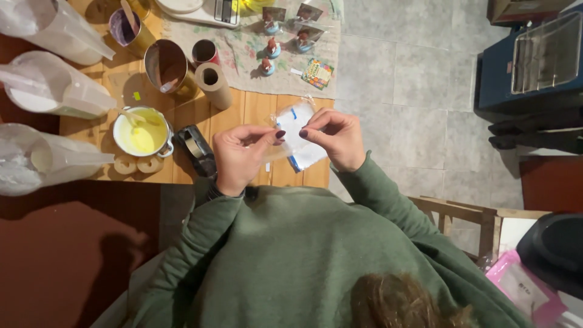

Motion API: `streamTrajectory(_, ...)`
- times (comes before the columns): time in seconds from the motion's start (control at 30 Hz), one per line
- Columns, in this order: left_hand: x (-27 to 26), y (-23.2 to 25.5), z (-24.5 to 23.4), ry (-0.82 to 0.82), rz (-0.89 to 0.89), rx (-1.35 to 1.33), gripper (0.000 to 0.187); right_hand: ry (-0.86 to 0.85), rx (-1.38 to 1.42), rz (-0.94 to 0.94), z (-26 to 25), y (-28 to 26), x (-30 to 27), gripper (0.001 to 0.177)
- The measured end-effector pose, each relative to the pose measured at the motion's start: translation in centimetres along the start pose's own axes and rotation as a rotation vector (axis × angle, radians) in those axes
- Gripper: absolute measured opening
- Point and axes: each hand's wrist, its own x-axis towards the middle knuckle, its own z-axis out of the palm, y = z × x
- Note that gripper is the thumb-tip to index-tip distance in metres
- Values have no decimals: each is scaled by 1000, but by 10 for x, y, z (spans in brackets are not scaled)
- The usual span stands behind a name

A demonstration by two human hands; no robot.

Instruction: Placing a small brown object into a clear plastic bag and sealing it with tape and labels.

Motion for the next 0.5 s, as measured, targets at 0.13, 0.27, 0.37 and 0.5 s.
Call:
streamTrajectory(0.13, 0, -5, -4, 50, 68, 107, 13, -20, 64, 180, 0, 3, 3, 6)
streamTrajectory(0.27, 1, 1, -7, -65, -48, -135, 21, 84, 85, 81, -1, 4, 10, 12)
streamTrajectory(0.37, -5, -8, -21, -189, -234, 95, 15, 276, 145, -33, -5, -7, 19, 20)
streamTrajectory(0.5, -10, 13, -29, 2, -146, -275, 21, 235, 145, 88, -17, -7, 17, 21)
